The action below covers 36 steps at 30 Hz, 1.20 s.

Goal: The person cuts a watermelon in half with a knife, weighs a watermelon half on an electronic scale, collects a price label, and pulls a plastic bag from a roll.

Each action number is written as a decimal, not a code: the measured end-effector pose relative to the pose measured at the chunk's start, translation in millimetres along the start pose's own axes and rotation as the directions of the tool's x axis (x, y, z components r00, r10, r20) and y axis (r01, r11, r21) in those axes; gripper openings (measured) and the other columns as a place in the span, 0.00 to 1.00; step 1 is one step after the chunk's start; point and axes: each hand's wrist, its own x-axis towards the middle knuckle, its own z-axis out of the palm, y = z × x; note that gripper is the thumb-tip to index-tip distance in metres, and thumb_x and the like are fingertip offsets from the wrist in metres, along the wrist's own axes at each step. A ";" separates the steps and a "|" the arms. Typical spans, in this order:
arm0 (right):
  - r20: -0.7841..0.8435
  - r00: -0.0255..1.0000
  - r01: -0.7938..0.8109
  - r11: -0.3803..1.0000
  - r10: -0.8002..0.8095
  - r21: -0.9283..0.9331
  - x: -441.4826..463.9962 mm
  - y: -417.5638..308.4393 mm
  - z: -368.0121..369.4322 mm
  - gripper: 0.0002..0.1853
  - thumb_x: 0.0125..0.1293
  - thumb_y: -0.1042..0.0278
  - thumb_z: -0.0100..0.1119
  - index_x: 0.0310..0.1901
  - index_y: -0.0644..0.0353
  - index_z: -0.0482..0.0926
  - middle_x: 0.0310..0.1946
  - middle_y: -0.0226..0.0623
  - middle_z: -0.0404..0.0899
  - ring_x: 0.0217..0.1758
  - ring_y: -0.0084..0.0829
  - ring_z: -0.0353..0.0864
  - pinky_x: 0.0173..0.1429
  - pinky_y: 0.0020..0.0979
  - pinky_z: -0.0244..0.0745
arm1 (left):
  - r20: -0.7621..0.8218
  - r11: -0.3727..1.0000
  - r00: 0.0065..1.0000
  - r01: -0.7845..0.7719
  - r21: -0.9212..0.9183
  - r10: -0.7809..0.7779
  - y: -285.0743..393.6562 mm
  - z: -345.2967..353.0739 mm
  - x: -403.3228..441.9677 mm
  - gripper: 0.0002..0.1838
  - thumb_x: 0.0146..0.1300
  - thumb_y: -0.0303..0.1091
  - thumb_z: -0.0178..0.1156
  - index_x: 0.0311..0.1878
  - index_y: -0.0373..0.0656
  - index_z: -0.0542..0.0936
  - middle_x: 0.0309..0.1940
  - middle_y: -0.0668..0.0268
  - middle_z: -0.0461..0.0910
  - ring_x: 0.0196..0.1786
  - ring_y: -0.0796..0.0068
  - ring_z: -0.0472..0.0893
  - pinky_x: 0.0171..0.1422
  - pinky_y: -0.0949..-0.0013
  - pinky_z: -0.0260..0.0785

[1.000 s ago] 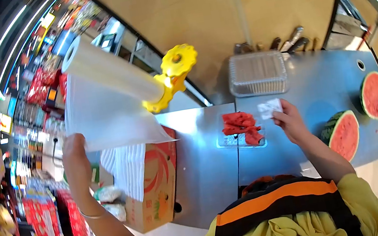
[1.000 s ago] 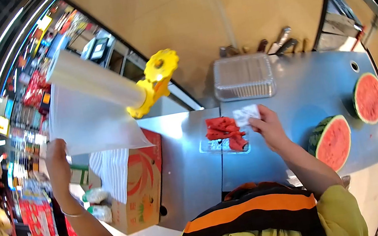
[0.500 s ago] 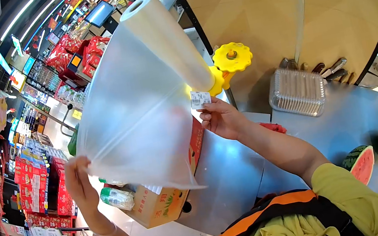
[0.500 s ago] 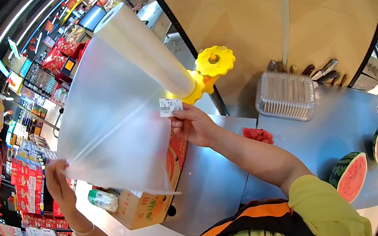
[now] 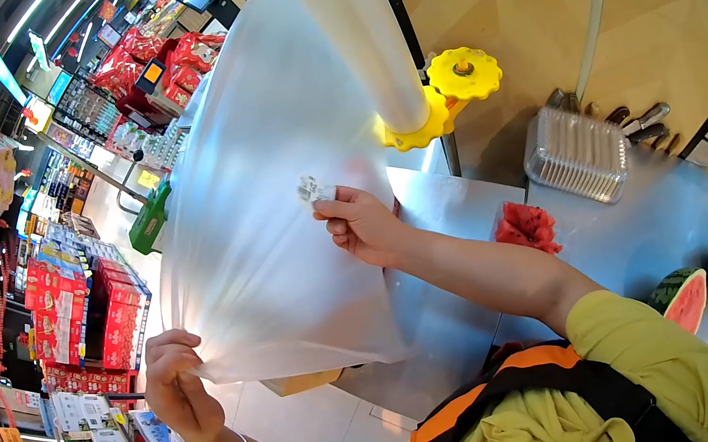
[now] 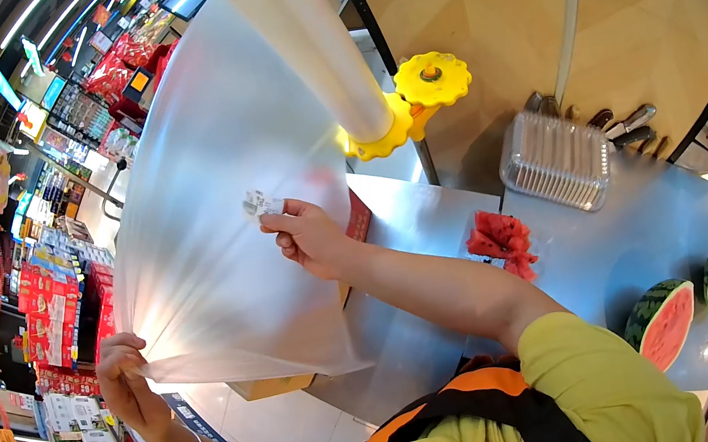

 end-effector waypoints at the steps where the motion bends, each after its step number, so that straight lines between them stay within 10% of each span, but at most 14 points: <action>1: -0.129 0.992 -0.034 0.983 0.011 -0.181 6.7 2.9 4.5 0.06 0.61 0.68 0.58 0.34 0.54 0.70 0.26 0.26 0.72 0.21 0.13 0.62 0.24 0.16 0.59 | 0.015 1.000 1.000 -0.018 -0.022 0.018 2.5 -0.2 -0.2 0.08 0.66 0.31 0.47 0.32 0.39 0.68 0.22 0.62 0.69 0.34 0.65 0.73 0.39 0.69 0.65; 6: -0.245 0.952 -0.021 0.757 -0.185 -0.653 21.9 4.5 -34.8 0.12 0.58 0.69 0.60 0.23 0.54 0.66 0.14 0.26 0.65 0.11 0.17 0.56 0.13 0.22 0.50 | 0.002 0.996 0.998 -0.070 -0.048 0.070 8.2 1.5 -6.1 0.10 0.67 0.35 0.47 0.31 0.39 0.67 0.22 0.62 0.70 0.32 0.65 0.73 0.37 0.70 0.65; 9: -0.004 0.962 0.241 0.850 -0.274 -0.469 -8.8 -33.5 -31.9 0.12 0.59 0.68 0.57 0.23 0.55 0.65 0.14 0.27 0.65 0.12 0.17 0.57 0.14 0.21 0.51 | -0.054 0.995 0.998 -0.039 -0.095 0.034 -0.3 4.4 -7.2 0.11 0.67 0.35 0.47 0.31 0.39 0.67 0.22 0.62 0.69 0.32 0.66 0.73 0.38 0.70 0.65; 13: 0.049 0.997 0.079 0.762 -0.062 -0.643 1.5 -55.3 14.6 0.06 0.61 0.68 0.54 0.35 0.60 0.74 0.30 0.34 0.77 0.23 0.22 0.73 0.33 0.22 0.70 | -0.097 0.976 0.995 -0.032 -0.214 0.012 0.6 10.5 -2.4 0.07 0.64 0.28 0.47 0.30 0.40 0.66 0.21 0.64 0.68 0.31 0.70 0.71 0.43 0.68 0.68; 15: 0.429 0.833 0.418 -0.110 -0.349 -0.902 15.1 -80.4 13.6 0.12 0.59 0.66 0.56 0.43 0.60 0.75 0.36 0.34 0.78 0.34 0.24 0.77 0.39 0.27 0.72 | -0.090 0.973 0.995 0.012 -0.231 -0.034 -3.9 7.5 -1.5 0.05 0.61 0.26 0.46 0.29 0.40 0.66 0.20 0.64 0.68 0.30 0.71 0.70 0.43 0.68 0.68; 17: 0.644 0.604 0.434 -0.485 -0.469 -0.759 19.2 -125.8 35.2 0.15 0.56 0.66 0.57 0.46 0.58 0.74 0.38 0.38 0.76 0.41 0.33 0.76 0.45 0.31 0.71 | -0.135 0.937 0.966 0.173 -0.304 -0.223 -11.2 9.5 -1.9 0.04 0.57 0.23 0.45 0.35 0.37 0.69 0.17 0.66 0.66 0.26 0.77 0.67 0.41 0.71 0.69; 18: 0.864 0.305 0.291 -0.825 -0.401 -0.485 26.5 -151.4 47.1 0.19 0.54 0.63 0.60 0.49 0.55 0.73 0.44 0.38 0.74 0.50 0.37 0.71 0.53 0.37 0.66 | -0.147 0.899 0.938 0.242 -0.364 -0.312 -15.9 10.6 -0.1 0.10 0.58 0.24 0.46 0.43 0.35 0.70 0.16 0.68 0.65 0.24 0.80 0.66 0.37 0.74 0.67; 20: 0.942 0.176 -0.075 -0.959 -0.284 -0.275 35.8 -189.2 81.1 0.17 0.56 0.65 0.58 0.48 0.54 0.74 0.48 0.37 0.75 0.52 0.36 0.71 0.56 0.36 0.68 | -0.067 0.852 0.878 0.437 -0.290 -0.474 -18.7 14.6 10.2 0.21 0.61 0.27 0.47 0.58 0.33 0.63 0.14 0.72 0.63 0.20 0.85 0.63 0.30 0.80 0.62; 21: 0.944 0.179 -0.068 -0.961 -0.276 -0.268 35.1 -195.2 98.5 0.17 0.56 0.65 0.58 0.48 0.54 0.74 0.48 0.37 0.75 0.52 0.36 0.71 0.56 0.36 0.68 | 0.014 0.825 0.834 0.548 -0.138 -0.552 -16.5 15.5 16.9 0.28 0.62 0.29 0.48 0.66 0.32 0.56 0.13 0.75 0.62 0.18 0.88 0.62 0.28 0.83 0.60; 23: 0.571 0.764 -0.163 -0.946 -0.300 -0.280 29.0 -204.0 136.0 0.33 0.56 0.57 0.57 0.64 0.48 0.60 0.69 0.40 0.47 0.73 0.49 0.37 0.65 0.67 0.41 | 0.057 0.809 0.810 0.576 0.118 -0.584 -17.2 23.3 21.8 0.28 0.60 0.34 0.56 0.62 0.35 0.64 0.10 0.71 0.59 0.17 0.85 0.56 0.21 0.76 0.49; 26: 0.308 0.928 -0.151 -0.967 -0.210 -0.204 18.0 -204.8 170.1 0.24 0.59 0.66 0.52 0.59 0.53 0.67 0.67 0.43 0.53 0.70 0.43 0.51 0.66 0.64 0.43 | 0.088 0.832 0.845 0.492 0.256 -0.527 -20.5 36.5 19.5 0.13 0.58 0.37 0.59 0.41 0.37 0.77 0.10 0.64 0.61 0.15 0.75 0.62 0.22 0.70 0.52; 28: 0.601 0.799 0.009 -0.999 0.033 0.042 86.4 -244.6 108.1 0.23 0.59 0.69 0.48 0.58 0.49 0.69 0.64 0.43 0.59 0.68 0.42 0.55 0.70 0.49 0.47 | 0.065 0.826 0.855 0.475 0.304 -0.515 -25.6 51.6 8.8 0.13 0.57 0.40 0.59 0.28 0.39 0.73 0.12 0.56 0.69 0.17 0.58 0.71 0.25 0.61 0.60; 29: 0.583 0.799 -0.137 -0.989 -0.147 -0.061 71.5 -229.6 119.2 0.23 0.58 0.71 0.47 0.56 0.45 0.71 0.63 0.42 0.62 0.67 0.43 0.58 0.69 0.40 0.53 | 0.011 0.868 0.889 0.445 0.221 -0.459 -29.3 64.6 -3.4 0.11 0.58 0.35 0.59 0.28 0.38 0.71 0.09 0.61 0.65 0.11 0.74 0.63 0.18 0.67 0.52; 36: 0.809 0.577 -0.035 -0.993 -0.111 -0.111 41.7 -195.7 122.6 0.20 0.51 0.71 0.58 0.48 0.48 0.77 0.57 0.44 0.67 0.59 0.45 0.65 0.60 0.46 0.61 | -0.010 0.840 0.848 0.527 0.129 -0.530 -26.2 132.7 -56.3 0.16 0.55 0.37 0.62 0.45 0.44 0.73 0.20 0.63 0.73 0.23 0.64 0.73 0.29 0.66 0.65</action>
